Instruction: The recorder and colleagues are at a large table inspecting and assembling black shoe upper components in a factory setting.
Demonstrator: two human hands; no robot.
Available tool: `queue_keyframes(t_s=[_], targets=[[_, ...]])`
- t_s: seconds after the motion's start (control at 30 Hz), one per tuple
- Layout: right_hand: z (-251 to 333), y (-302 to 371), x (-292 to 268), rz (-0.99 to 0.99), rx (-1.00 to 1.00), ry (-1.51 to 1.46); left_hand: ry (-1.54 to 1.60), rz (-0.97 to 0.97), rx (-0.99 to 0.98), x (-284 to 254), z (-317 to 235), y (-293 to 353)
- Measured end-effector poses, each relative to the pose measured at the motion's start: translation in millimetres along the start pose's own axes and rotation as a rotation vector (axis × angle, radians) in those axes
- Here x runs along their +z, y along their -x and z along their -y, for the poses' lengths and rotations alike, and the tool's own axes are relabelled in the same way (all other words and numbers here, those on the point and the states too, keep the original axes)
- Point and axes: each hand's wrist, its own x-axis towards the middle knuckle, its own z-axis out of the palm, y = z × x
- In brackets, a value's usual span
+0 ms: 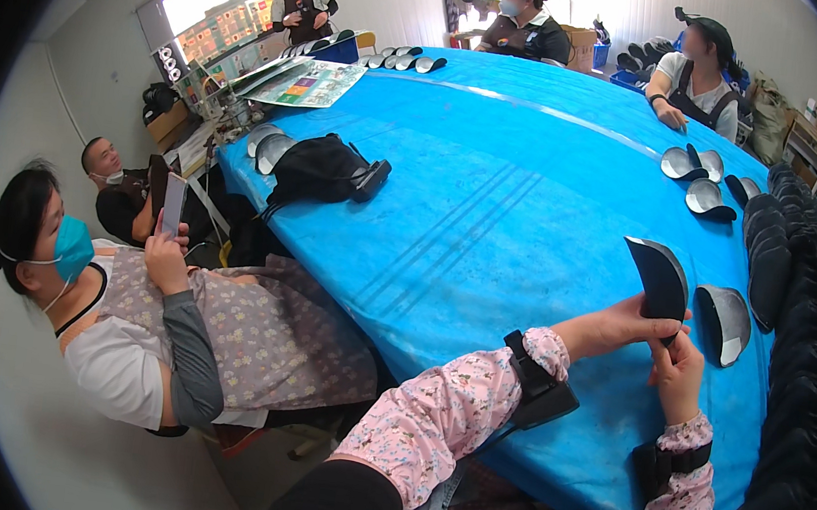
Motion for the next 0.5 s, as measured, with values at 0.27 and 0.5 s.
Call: queue_keyframes(t_s=[0.27, 0.5], targets=[[6, 2, 3, 0.016, -0.028, -0.071, -0.089, -0.035, 0.032, 5, -7, 3], [5, 2, 2, 0.010, -0.031, 0.036, -0.067, -0.082, -0.115, 5, -7, 5]])
